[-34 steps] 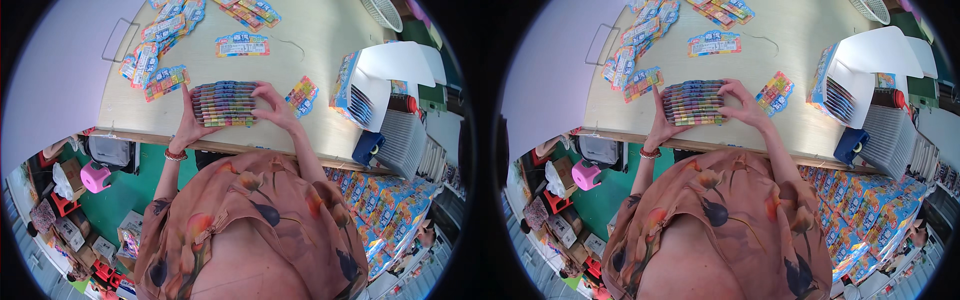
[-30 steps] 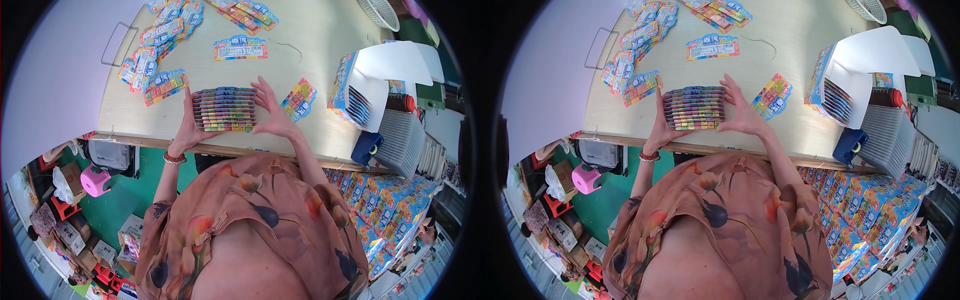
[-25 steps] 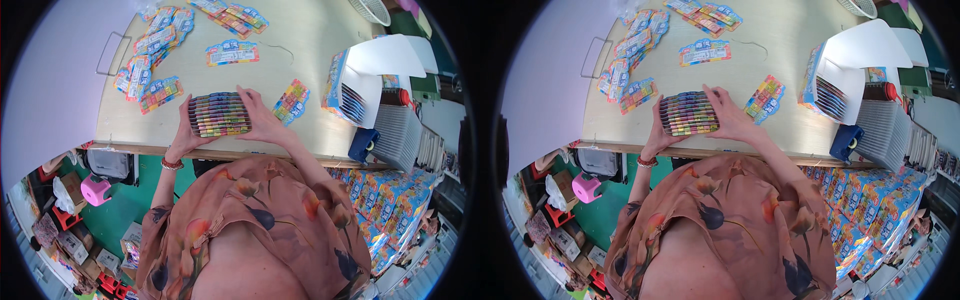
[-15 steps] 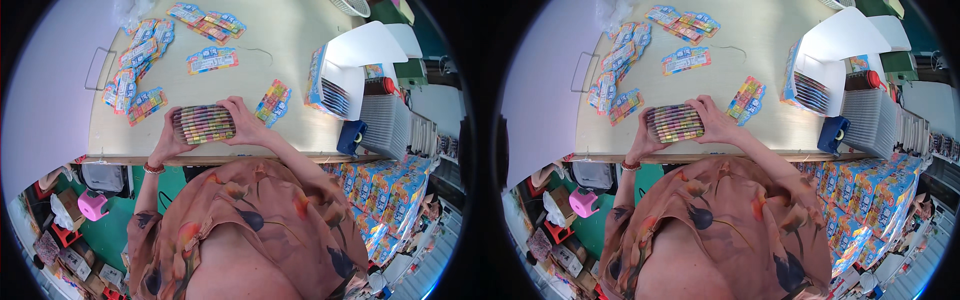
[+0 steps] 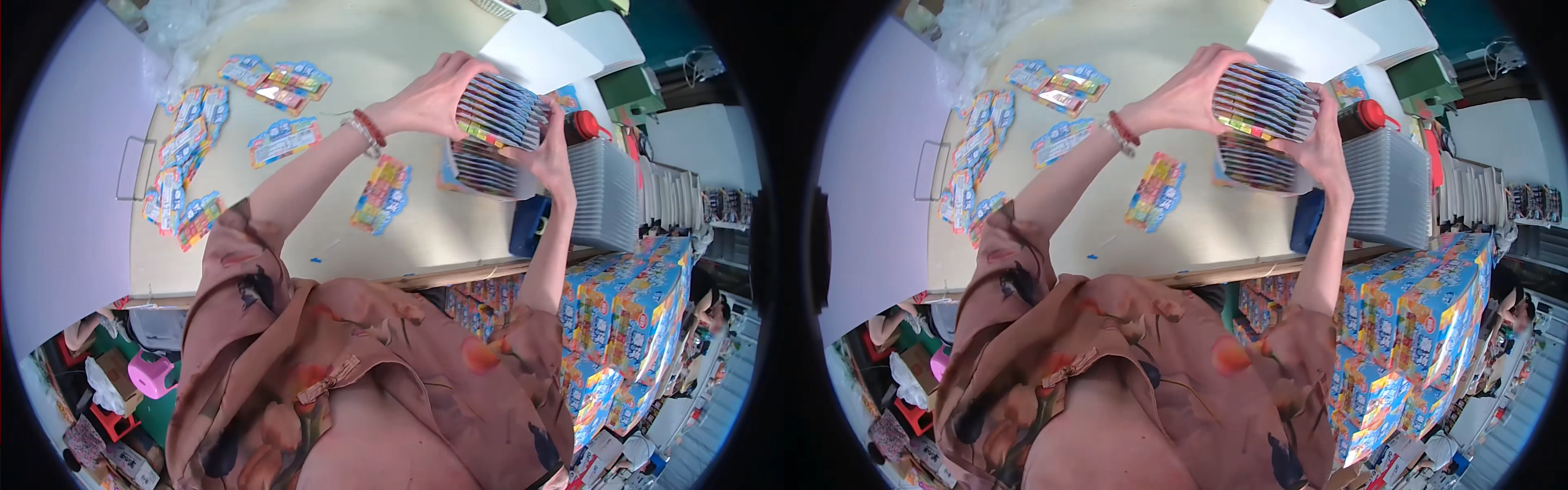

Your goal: Organizing and packaging small product packets into boxes.

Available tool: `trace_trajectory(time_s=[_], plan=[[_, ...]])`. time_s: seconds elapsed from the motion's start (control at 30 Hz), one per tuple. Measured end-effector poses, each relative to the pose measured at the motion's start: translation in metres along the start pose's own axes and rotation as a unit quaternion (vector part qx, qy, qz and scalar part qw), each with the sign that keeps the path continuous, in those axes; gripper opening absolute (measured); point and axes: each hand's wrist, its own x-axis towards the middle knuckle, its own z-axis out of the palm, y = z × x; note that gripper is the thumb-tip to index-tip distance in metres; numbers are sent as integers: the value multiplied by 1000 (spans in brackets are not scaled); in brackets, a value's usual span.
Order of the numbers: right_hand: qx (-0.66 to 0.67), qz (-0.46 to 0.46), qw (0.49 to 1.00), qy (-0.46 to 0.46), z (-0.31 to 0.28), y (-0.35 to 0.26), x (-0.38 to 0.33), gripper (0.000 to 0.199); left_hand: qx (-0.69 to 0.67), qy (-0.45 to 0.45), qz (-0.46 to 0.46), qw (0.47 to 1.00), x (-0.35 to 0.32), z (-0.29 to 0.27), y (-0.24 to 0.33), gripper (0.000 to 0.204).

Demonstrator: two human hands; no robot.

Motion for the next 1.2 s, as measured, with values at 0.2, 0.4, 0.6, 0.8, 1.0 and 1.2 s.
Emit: trace_trajectory(time_s=[0.2,0.4,0.6,0.8,1.0,1.2], plan=[[-161,2,987,29,-4,72,10,100,29,-82,-24,996,31,56,-47,86],[-336,101,936,12,2,72,8,102,86,-104,-13,991,34,86,-61,90],[-455,167,873,-50,14,59,17,108,240,-204,-51,948,32,92,-64,119],[-553,195,806,-78,21,61,22,99,241,-129,43,961,29,94,-61,90],[-583,207,770,-156,21,54,47,104,489,-182,-78,850,38,124,-39,67],[-540,142,827,-66,29,69,21,105,443,-171,-125,871,37,129,-57,76]])
